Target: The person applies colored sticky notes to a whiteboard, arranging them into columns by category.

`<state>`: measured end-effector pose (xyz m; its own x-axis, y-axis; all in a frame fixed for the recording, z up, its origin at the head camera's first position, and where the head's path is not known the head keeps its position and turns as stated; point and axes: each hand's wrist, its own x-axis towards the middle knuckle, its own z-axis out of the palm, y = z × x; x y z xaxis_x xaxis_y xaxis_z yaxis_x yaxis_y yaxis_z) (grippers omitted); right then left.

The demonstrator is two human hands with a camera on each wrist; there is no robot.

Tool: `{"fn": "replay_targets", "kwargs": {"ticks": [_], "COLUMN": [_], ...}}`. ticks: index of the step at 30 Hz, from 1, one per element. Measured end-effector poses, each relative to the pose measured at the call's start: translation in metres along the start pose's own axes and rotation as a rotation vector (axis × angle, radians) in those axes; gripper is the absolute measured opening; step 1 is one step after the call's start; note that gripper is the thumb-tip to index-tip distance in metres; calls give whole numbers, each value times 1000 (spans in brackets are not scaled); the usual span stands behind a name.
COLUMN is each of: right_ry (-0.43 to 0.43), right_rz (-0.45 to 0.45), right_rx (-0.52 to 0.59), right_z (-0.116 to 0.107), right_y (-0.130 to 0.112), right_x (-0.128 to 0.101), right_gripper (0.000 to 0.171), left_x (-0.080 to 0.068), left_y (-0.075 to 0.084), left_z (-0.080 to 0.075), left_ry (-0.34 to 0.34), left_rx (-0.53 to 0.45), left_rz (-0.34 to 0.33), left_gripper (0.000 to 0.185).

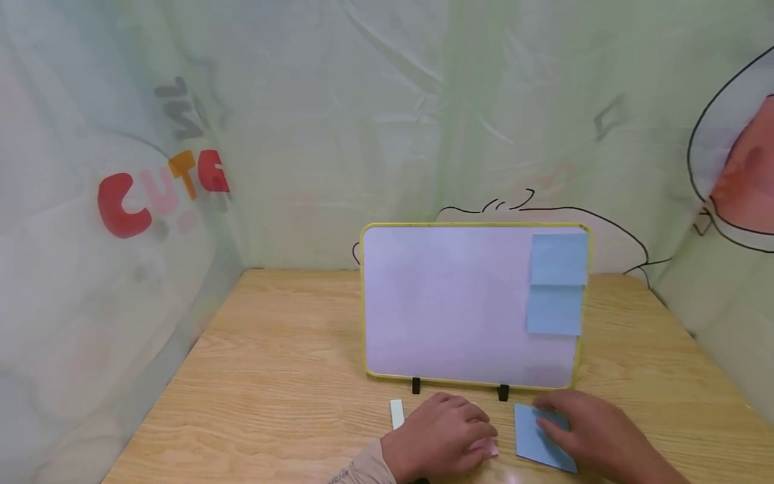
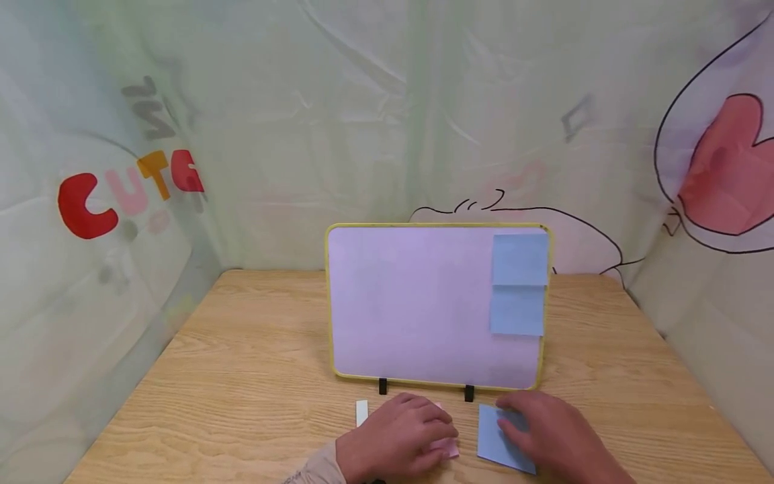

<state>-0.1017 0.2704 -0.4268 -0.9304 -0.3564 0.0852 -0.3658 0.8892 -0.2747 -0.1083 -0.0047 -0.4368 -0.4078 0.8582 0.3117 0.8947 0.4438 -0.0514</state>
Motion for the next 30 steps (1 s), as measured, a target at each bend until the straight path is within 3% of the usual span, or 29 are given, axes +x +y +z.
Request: {"fn": "replay_targets", "kwargs": {"ticks": [3,7,14,19,23,30], "right_ry": [-97,-156,-109,-101,-87,12], "right_rz": [5,7,-121,-134,-138,-190], "right_rx": [15,21,-44,-76,-82,-44], "right_z": [1,3,7,8,8,10], "right_y": [1,2,4,3,3,2], "right_x": [-2,-1,-7,-9,-12,-16], "right_gripper": [21,26,58,72,69,49], "left_x": [1,3,6,12,19,31], "left_y": [-1,-2,-3,-2,0,5], "left_z": [0,-1,1,4,6,13], "left_ry": [-23,-69,-78,-66,-66,-96], "left_rx": [-16,-33,-50,-65,-72,-66], "left_rz": [-13,-27,-30,-20,-18,-53], "left_gripper": [27,29,29,28,28,28]}}
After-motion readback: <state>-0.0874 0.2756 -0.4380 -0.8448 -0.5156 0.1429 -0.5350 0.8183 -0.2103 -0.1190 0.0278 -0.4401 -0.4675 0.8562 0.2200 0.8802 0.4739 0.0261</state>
